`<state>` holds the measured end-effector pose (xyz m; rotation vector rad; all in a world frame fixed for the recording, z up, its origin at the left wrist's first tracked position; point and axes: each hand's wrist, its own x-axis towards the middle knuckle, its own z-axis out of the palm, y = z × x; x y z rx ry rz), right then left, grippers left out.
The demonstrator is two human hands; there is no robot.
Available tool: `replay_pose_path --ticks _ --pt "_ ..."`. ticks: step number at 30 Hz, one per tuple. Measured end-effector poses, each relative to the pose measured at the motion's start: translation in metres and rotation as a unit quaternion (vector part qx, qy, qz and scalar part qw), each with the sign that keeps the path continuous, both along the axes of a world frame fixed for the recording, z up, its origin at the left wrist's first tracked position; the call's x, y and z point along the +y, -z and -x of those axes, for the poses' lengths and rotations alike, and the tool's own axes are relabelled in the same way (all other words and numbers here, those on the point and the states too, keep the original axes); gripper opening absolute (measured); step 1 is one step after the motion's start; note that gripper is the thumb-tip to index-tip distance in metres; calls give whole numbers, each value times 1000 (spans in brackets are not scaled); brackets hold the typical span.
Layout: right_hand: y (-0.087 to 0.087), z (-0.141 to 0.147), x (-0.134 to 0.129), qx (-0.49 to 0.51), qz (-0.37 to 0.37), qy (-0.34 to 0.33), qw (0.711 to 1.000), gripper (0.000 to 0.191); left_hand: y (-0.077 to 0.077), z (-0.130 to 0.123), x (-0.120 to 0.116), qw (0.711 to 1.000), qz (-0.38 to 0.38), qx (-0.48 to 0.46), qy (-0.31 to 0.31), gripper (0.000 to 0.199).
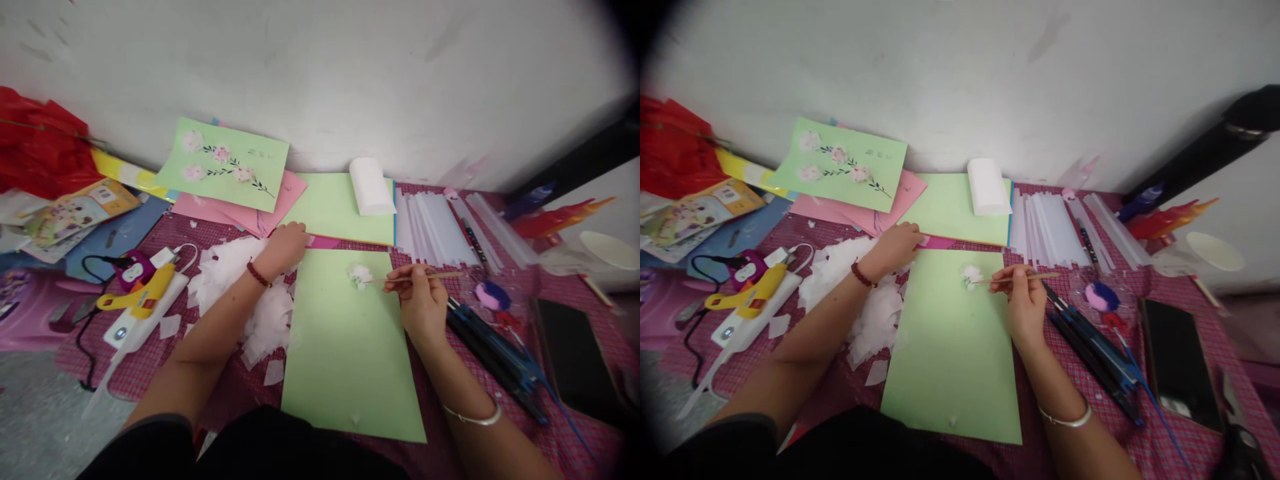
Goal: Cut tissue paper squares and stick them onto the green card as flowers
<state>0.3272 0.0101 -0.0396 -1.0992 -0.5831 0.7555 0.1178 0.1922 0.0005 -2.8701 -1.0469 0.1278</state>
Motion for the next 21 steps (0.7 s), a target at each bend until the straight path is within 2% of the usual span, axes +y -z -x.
replay_pose_path --ticks 2,4,6,7,8,9,11,13,14,15,16,21 --pt "-1 1 -1 -5 3 -6 1000 24 6 -2 -2 999 -29 -12 3 23" --pt "-1 2 -2 -10 6 -9 1000 25 11 -3 0 998 -27 -53 -2 24" --pt "-2 2 -2 -10 12 -11 1000 26 14 -1 5 989 27 -139 -33 21" --pt "-2 2 -2 -11 14 -13 1000 26 13 0 8 975 80 -199 -60 19" --pt "-1 2 -2 -12 17 -15 1000 26 11 2 9 948 150 -265 -91 16" --pt "-1 3 -2 -13 18 -17 1000 26 9 3 10 907 234 -329 -120 14" --pt "-2 4 -2 -13 17 -23 1000 24 2 1 5 796 411 -415 -159 11" --pt "-4 7 -2 -14 18 -35 999 20 -5 -5 -8 694 548 -438 -165 8" --pt "-6 10 -3 -19 21 -47 999 20 -9 -10 -17 663 589 -433 -157 8" --pt "-9 13 -3 -29 28 -63 997 20 -13 -15 -28 649 613 -426 -145 8" --pt "-12 16 -4 -41 36 -83 995 21 -17 -20 -38 650 622 -416 -129 8" --pt "-29 31 -4 -106 67 -153 980 29 -33 -33 -77 688 627 -362 -46 12"
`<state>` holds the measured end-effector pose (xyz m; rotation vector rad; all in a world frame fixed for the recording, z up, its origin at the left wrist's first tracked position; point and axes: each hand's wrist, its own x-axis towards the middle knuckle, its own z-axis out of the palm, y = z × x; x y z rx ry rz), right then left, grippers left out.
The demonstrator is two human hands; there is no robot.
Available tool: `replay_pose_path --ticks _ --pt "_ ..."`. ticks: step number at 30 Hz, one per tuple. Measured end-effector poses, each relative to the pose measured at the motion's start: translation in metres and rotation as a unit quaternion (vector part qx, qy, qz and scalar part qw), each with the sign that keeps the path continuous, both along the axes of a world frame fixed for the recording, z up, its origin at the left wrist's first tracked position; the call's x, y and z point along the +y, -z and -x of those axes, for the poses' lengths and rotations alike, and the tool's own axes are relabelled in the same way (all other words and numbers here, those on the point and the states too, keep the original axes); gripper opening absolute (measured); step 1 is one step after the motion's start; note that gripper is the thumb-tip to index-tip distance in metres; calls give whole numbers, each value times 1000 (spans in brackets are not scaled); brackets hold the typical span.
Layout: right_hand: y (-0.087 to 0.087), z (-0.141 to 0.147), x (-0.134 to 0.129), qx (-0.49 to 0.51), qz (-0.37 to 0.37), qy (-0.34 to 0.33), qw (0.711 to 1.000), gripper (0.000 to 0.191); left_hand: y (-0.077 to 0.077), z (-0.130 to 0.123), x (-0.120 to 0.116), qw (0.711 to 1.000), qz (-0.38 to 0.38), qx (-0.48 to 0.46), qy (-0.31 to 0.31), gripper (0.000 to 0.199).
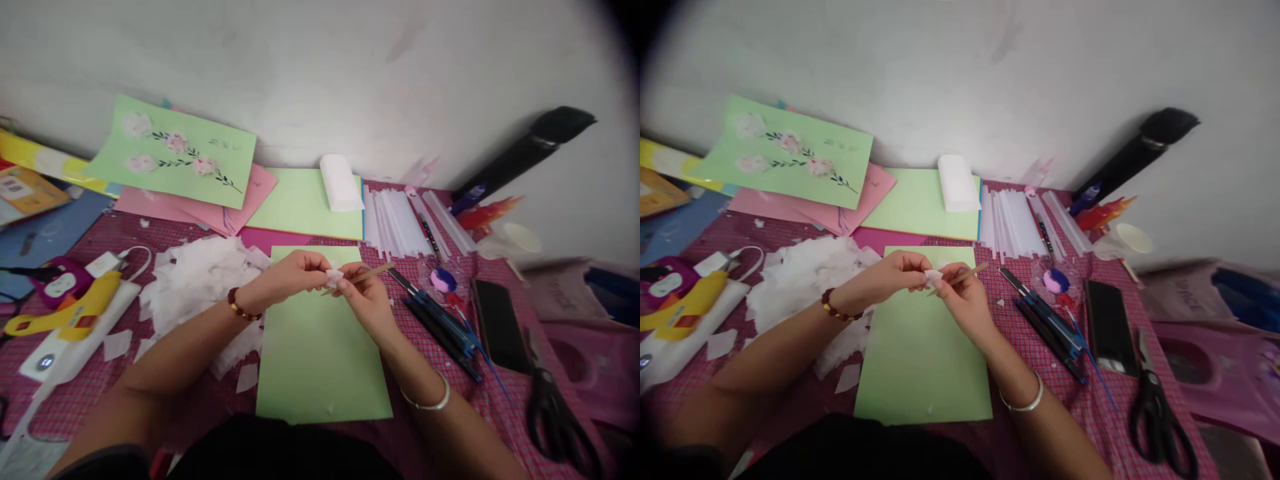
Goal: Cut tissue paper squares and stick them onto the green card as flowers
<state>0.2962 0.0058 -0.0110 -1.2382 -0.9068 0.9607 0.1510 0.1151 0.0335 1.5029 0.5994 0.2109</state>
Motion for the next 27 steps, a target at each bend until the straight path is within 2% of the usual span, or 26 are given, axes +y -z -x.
replay_pose_path --ticks 2,5,9,11,13,16,20,22,27 --pt "-3 3 0 -20 5 -1 1000 29 -4 -1 -5 1000 -5 -4 13 15" --pt "-4 3 0 -48 10 3 999 27 -7 -2 -8 1000 -15 -10 -1 15" --pt "-3 -6 -1 -52 -12 20 998 19 -9 -2 -2 991 -115 13 -72 11" --pt "-1 -15 -1 -17 -42 57 997 14 -6 -1 7 979 -165 10 -123 10" --pt "5 -24 -2 27 -63 97 993 11 2 2 20 970 -178 12 -167 10" --pt "14 -30 -4 33 -59 116 991 10 24 4 38 977 -119 25 -176 12" --pt "19 -26 -9 -84 -39 94 991 12 52 3 48 990 -29 10 -141 9" --pt "19 -23 -10 -138 -42 92 985 12 57 3 49 991 -17 7 -129 7" --pt "20 -22 -10 -193 -46 83 977 13 56 5 50 995 -21 23 -93 6"
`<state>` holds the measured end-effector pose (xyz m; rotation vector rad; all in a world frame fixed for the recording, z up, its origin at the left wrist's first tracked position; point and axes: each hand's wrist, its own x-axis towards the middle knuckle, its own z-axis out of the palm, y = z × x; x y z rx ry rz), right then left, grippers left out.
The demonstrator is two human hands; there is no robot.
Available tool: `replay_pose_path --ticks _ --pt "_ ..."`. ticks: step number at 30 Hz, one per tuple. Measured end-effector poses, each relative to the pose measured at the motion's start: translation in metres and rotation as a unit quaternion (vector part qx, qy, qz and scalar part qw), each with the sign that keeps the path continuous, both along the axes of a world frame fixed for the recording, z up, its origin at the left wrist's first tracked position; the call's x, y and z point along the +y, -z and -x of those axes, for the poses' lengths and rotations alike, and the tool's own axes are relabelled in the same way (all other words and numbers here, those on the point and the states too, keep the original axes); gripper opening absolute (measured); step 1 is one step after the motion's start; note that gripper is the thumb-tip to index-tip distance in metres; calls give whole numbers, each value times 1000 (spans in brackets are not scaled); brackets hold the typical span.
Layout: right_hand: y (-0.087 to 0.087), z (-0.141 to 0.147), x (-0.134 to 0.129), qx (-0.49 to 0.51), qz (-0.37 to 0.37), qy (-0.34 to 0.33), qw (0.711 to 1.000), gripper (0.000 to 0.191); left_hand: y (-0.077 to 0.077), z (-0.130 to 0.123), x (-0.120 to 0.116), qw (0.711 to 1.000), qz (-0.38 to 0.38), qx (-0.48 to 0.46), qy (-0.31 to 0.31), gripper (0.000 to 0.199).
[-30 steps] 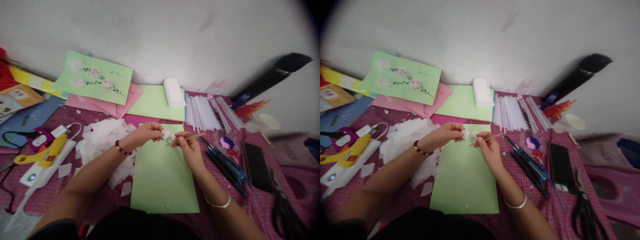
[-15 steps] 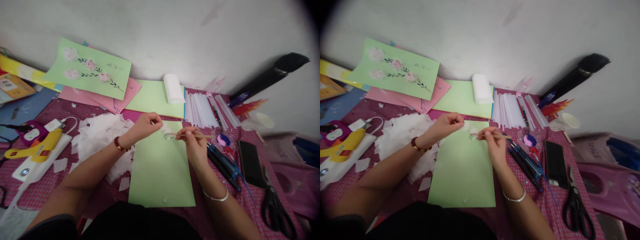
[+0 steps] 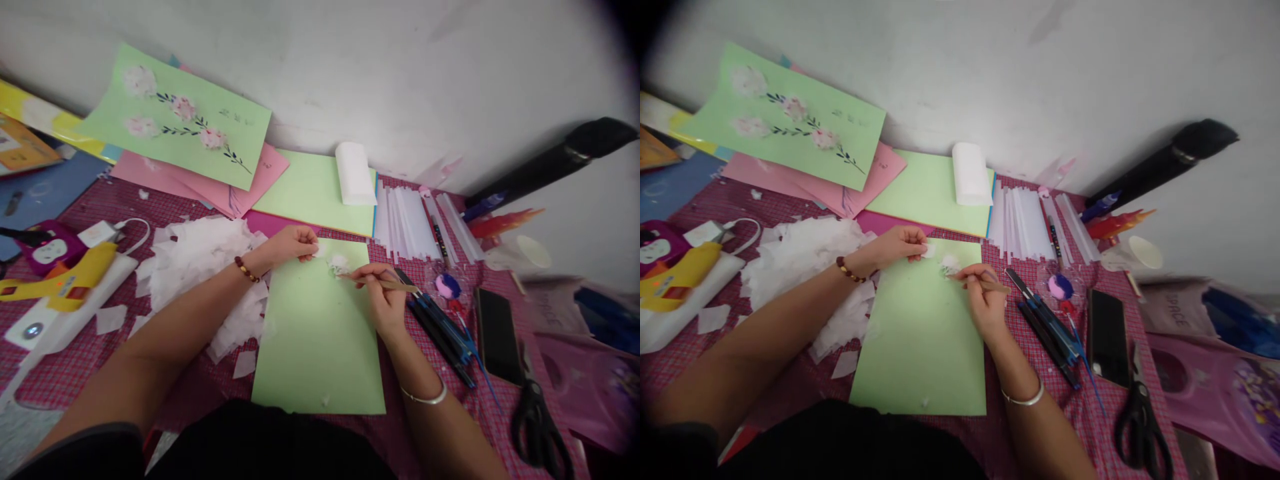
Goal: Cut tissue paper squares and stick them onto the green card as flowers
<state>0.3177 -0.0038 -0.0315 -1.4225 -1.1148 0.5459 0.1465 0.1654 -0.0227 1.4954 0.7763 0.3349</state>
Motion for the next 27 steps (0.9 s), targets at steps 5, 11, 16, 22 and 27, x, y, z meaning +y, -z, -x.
replay_pose_path --ticks 5,11,16,22,27 --pt "3 -1 4 -26 -3 -4 1000 15 5 3 3 999 -21 -2 34 10" --pt "5 -3 7 -29 -5 12 999 14 -1 6 5 996 -40 0 77 10" --pt "6 -3 7 -23 -8 19 1000 14 -11 3 -3 978 -127 -19 162 8" --pt "6 -5 7 -19 3 27 999 15 -6 -16 -23 974 -172 37 143 12" --pt "0 -5 5 26 -24 53 998 14 2 -25 -26 975 -189 48 109 9"
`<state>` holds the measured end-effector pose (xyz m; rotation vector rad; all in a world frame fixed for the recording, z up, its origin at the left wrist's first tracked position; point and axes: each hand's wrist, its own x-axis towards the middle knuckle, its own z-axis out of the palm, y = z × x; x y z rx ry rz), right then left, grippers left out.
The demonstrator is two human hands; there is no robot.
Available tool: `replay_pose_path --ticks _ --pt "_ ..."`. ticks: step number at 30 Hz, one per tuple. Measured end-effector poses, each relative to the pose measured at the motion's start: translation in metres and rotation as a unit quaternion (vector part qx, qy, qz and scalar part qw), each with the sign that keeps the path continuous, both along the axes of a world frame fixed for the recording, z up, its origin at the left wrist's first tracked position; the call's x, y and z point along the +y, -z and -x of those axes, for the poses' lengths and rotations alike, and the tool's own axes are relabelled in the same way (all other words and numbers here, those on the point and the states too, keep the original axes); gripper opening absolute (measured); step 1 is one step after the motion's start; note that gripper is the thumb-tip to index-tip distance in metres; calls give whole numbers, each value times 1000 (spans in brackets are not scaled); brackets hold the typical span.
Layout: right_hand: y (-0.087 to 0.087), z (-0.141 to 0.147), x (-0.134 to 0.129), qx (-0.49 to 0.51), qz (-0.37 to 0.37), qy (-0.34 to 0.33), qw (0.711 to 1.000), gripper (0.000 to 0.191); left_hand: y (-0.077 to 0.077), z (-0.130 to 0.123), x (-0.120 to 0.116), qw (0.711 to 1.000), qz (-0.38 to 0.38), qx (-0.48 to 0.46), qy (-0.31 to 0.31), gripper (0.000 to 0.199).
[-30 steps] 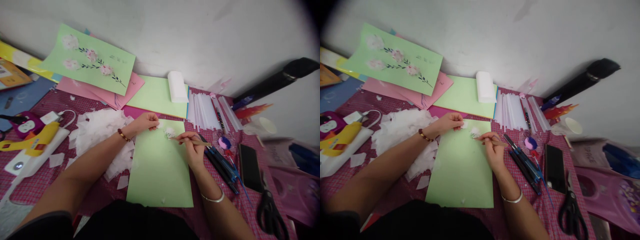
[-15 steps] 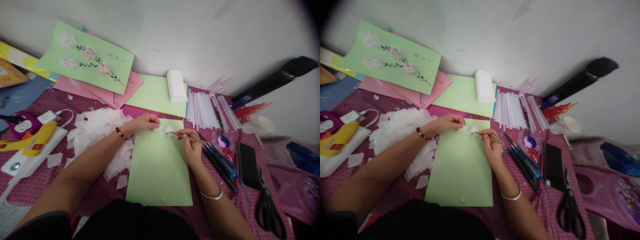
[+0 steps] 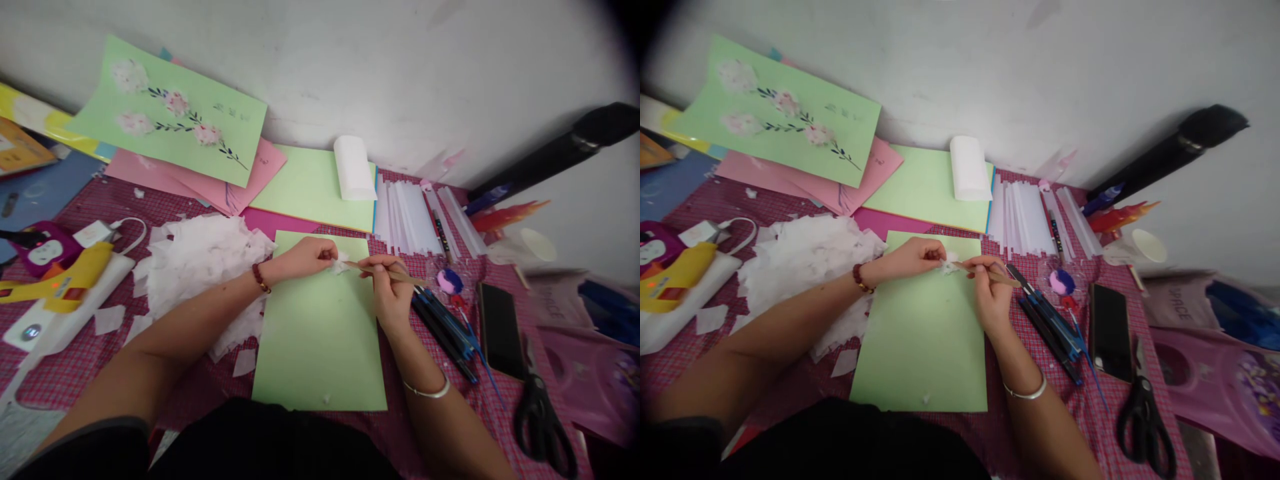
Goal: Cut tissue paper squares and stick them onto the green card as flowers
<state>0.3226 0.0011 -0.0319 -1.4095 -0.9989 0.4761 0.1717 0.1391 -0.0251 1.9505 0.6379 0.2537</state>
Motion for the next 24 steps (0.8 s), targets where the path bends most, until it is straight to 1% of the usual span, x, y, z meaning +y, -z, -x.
replay_pose_path --ticks 2,4,7,10,14,16,18,20,22,24 --pt "-4 3 -2 16 -34 23 999 14 -1 0 0 1000 -1 0 -2 9" --pt "-7 7 -5 14 -49 21 998 13 -2 0 1 1000 -9 3 -1 9" --pt "-8 12 -7 -26 -31 -19 999 13 -3 0 1 1000 -15 3 0 9" --pt "-3 13 -6 -88 -3 -47 995 15 -2 -1 2 1000 -13 0 1 9" --pt "1 9 -4 -159 32 -76 984 17 0 -2 1 1000 -11 -2 -1 6" --pt "0 8 -3 -193 40 -83 977 17 -3 -1 3 1000 -7 -16 -9 5" --pt "-2 7 -3 -225 39 -86 970 18 -10 4 9 998 -1 -43 -37 5" --pt "-3 7 -2 -252 35 -91 963 19 -24 13 19 995 2 -64 -83 5" --pt "-3 6 -2 -269 36 -100 957 20 -41 27 32 992 -10 -54 -118 6" --pt "-1 5 -2 -273 39 -106 955 20 -57 43 44 991 -45 -16 -124 7"
